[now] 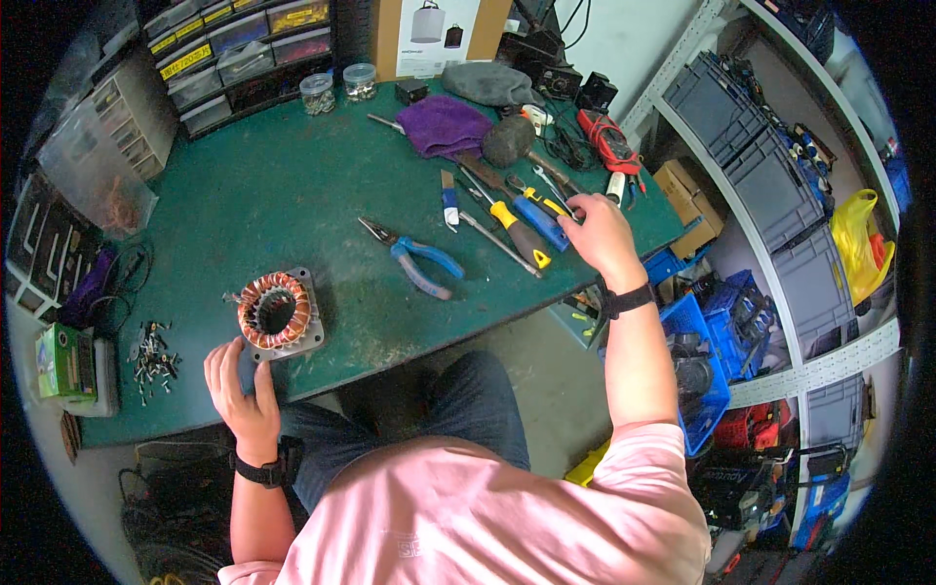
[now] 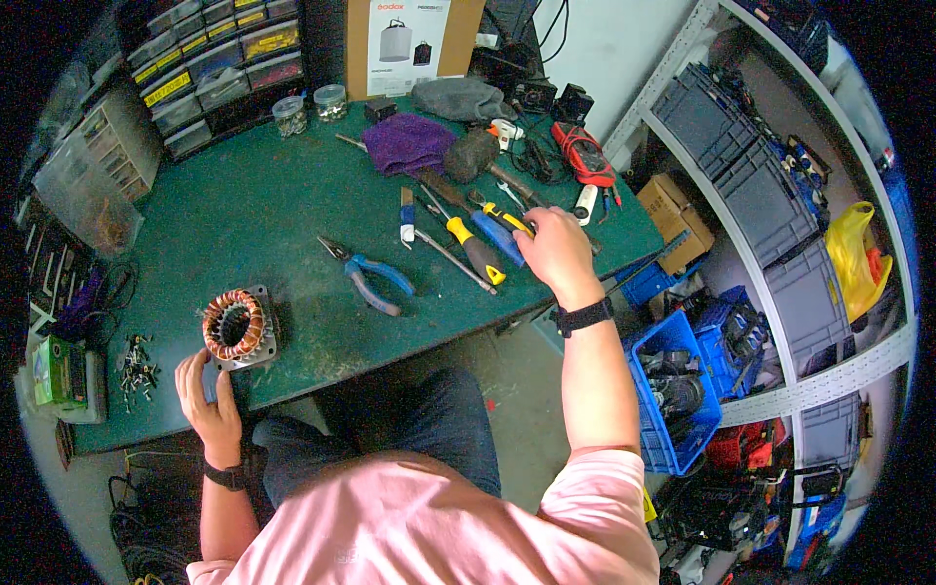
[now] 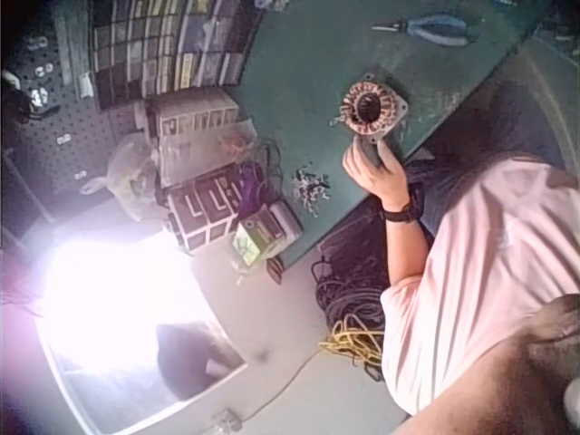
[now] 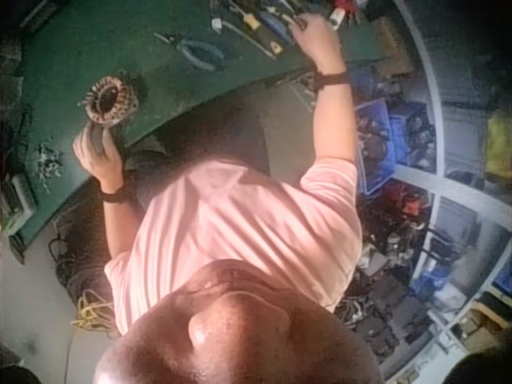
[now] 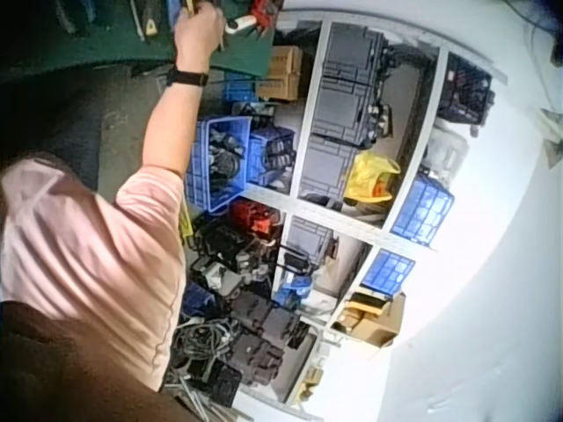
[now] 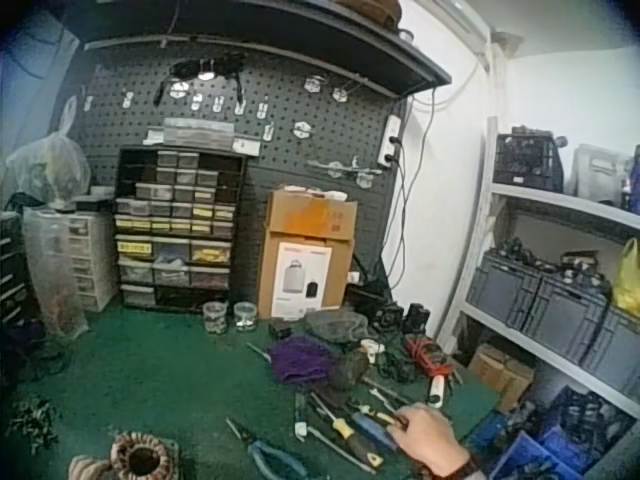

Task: The person handles a toroidal electrical component with copper windings on a green workbench. They rotate the component to inspect the windings and wires, then use a screwdriver to adjust a part of the assembly. Finally, they use a hammer to tap a small white cylindrical object placed on the component.

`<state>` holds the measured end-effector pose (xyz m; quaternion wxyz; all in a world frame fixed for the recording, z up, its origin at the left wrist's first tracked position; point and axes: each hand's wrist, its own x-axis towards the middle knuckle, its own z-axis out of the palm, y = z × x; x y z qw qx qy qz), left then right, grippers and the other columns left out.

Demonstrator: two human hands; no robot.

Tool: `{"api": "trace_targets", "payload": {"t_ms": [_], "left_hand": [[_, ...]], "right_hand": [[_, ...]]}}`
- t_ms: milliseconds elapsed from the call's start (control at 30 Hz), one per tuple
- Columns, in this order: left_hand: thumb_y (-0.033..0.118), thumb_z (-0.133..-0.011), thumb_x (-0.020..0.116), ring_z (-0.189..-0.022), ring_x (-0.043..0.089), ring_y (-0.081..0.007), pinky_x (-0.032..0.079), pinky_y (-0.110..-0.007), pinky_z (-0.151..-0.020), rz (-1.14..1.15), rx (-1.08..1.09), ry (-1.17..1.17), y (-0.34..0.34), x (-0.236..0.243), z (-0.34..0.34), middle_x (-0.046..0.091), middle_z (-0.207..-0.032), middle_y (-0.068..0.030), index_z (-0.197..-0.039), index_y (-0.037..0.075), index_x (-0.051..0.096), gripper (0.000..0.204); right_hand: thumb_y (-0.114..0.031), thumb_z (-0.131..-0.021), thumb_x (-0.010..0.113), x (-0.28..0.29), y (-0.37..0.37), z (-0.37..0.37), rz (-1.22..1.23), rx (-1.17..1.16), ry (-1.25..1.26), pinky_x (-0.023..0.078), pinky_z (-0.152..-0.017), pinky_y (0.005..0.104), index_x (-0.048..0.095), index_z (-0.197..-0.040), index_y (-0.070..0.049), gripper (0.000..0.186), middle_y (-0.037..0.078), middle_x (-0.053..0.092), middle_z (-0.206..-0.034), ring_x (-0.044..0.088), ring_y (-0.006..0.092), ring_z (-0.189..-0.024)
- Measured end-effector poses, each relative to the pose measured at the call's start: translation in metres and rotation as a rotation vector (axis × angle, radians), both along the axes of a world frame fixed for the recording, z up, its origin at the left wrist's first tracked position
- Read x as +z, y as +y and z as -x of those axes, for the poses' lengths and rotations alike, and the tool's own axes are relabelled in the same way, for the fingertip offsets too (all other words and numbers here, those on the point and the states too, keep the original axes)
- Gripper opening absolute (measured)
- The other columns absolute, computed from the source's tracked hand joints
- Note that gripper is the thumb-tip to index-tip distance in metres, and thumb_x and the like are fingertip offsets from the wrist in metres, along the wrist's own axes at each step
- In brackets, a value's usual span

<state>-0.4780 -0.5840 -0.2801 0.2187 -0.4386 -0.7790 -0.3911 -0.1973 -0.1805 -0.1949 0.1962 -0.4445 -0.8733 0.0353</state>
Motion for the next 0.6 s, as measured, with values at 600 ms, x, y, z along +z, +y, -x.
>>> {"api": "trace_targets", "payload": {"t_ms": [600], "left_hand": [[0.01,-0.088,0.067,-0.106,0.057,-0.039,0.045,-0.048,-0.096,-0.008,-0.004,0.024,0.0,-0.001,0.0,0.063,-0.112,-0.02,-0.118,-0.005,0.061,0.034]], "right_hand": [[-0.02,-0.079,0.077,-0.012,-0.01,0.001,0.007,0.073,0.004,0.054,-0.077,0.0443,0.073,-0.1,-0.005,0.026,0.014,0.068,-0.094,0.067,0.0342,-0.088]]}}
